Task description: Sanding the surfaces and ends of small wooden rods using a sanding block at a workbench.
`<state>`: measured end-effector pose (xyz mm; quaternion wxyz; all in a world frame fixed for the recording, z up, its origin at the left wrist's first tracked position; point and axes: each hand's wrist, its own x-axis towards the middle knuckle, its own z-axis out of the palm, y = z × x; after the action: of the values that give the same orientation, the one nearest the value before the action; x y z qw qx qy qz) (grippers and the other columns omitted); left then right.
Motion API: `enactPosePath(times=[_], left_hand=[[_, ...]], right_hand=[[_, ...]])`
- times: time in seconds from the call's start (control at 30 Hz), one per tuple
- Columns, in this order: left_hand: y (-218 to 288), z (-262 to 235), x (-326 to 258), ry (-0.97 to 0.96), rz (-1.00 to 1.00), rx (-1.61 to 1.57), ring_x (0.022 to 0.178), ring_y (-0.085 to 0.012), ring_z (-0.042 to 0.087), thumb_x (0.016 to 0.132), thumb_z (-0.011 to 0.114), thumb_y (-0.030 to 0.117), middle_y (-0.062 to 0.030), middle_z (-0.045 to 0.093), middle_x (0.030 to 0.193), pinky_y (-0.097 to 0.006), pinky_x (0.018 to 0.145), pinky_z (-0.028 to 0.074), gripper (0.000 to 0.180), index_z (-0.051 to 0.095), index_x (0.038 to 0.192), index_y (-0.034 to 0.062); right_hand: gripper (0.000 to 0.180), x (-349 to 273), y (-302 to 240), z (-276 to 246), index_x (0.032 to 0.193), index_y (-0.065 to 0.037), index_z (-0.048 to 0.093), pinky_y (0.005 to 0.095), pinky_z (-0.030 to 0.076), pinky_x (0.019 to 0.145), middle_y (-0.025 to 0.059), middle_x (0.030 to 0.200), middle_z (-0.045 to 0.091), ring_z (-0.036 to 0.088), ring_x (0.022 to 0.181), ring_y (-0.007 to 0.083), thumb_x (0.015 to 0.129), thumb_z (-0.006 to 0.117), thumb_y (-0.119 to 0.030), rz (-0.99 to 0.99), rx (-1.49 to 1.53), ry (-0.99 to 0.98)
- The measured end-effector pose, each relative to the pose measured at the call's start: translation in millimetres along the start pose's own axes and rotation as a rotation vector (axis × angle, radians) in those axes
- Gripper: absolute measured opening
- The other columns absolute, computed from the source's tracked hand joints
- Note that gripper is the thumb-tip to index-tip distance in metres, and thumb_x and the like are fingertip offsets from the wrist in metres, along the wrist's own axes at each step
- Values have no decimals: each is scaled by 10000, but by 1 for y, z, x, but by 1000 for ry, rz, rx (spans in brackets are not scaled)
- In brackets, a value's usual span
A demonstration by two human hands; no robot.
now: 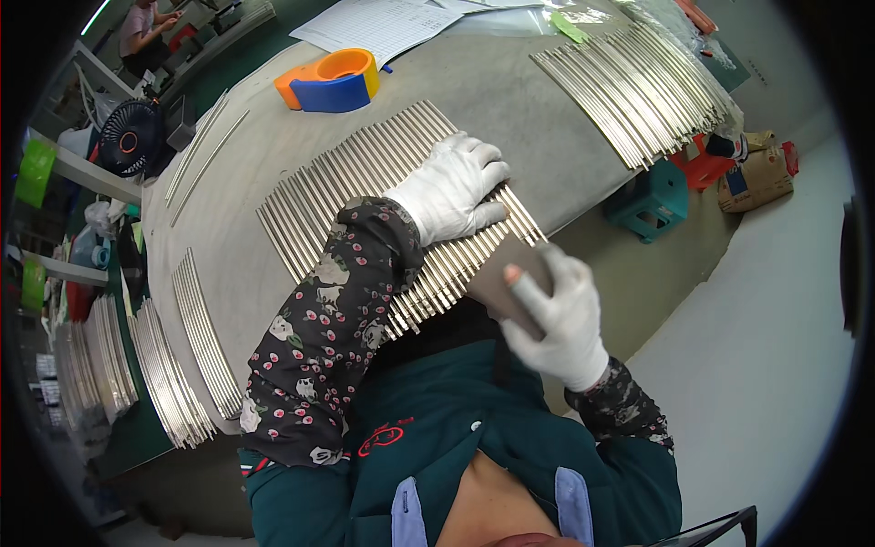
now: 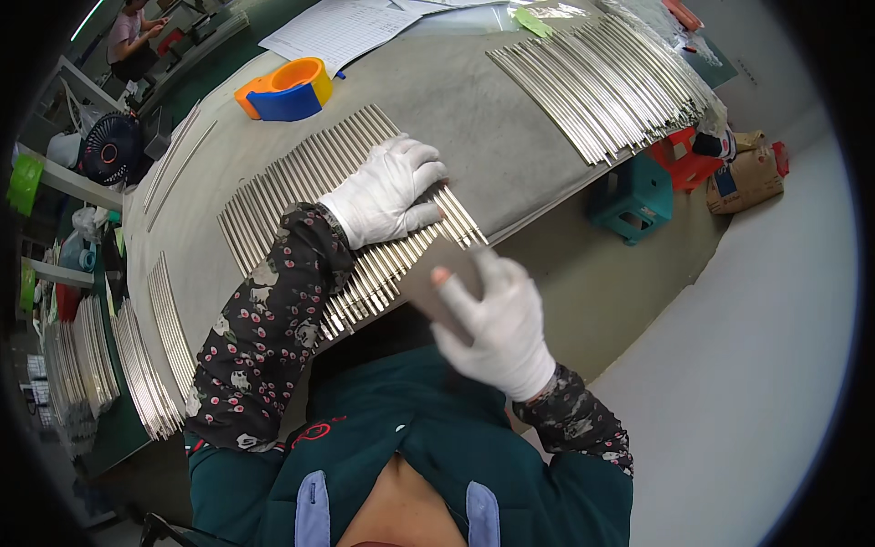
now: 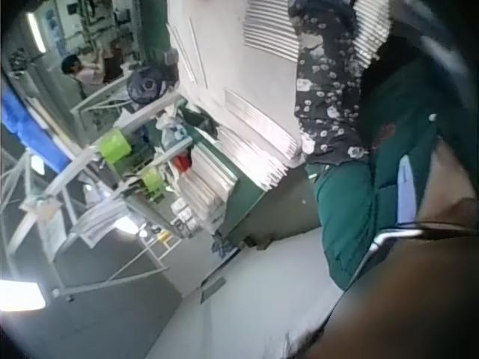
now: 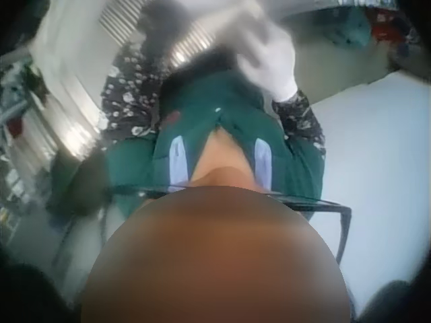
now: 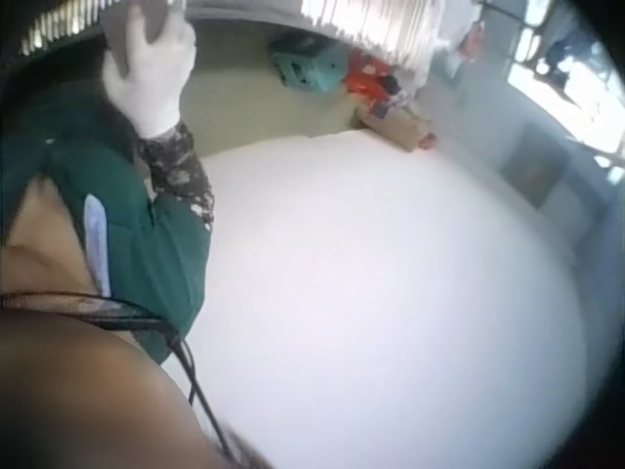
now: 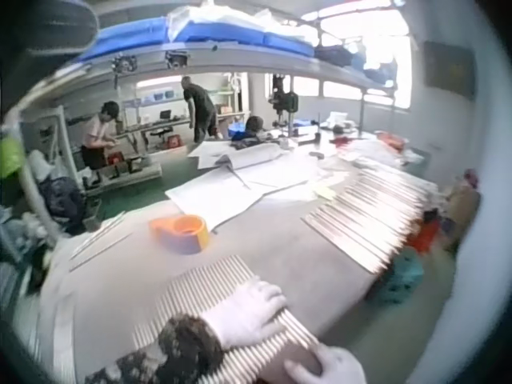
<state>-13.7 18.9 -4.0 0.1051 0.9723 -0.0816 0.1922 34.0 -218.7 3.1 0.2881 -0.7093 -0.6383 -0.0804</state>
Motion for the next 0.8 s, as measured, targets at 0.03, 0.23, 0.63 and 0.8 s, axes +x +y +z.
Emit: enactPosePath(times=[0.03, 0.23, 0.63, 0.8], left_hand=[[0, -2, 1, -27, -12, -11, 1022, -336, 540, 789, 659, 345, -147, 574, 1028, -437, 961, 396, 396, 593, 1006, 20], [-1, -15, -8, -76, -48, 8, 1124, -338, 492, 800, 670, 349, -155, 534, 1162, -441, 1000, 379, 471, 562, 1117, 17], [-15, -49, -93, -329, -350, 285, 1419, -346, 193, 926, 482, 427, -183, 224, 1521, -544, 1142, 145, 652, 270, 1471, 138], [-15, -46, -91, -315, -352, 304, 1422, -326, 200, 932, 475, 416, -178, 238, 1520, -545, 1138, 155, 630, 284, 1465, 141]], right_hand=[[539, 2, 16, -5, 1146, -99, 603, 436, 464, 834, 240, 1183, 512, 520, 982, 378, 636, 745, -197, 129, -186, 113], [599, -11, 16, -17, 1164, -110, 598, 436, 448, 881, 215, 1250, 489, 497, 1033, 367, 582, 744, -121, 136, -156, 146], [640, -12, -17, -2, 1176, -135, 584, 434, 462, 844, 246, 1244, 487, 518, 999, 375, 561, 758, -151, 23, 58, 74], [538, 15, -27, 8, 1154, -113, 599, 437, 478, 797, 255, 1172, 520, 539, 934, 374, 647, 737, -225, -46, 11, -52]])
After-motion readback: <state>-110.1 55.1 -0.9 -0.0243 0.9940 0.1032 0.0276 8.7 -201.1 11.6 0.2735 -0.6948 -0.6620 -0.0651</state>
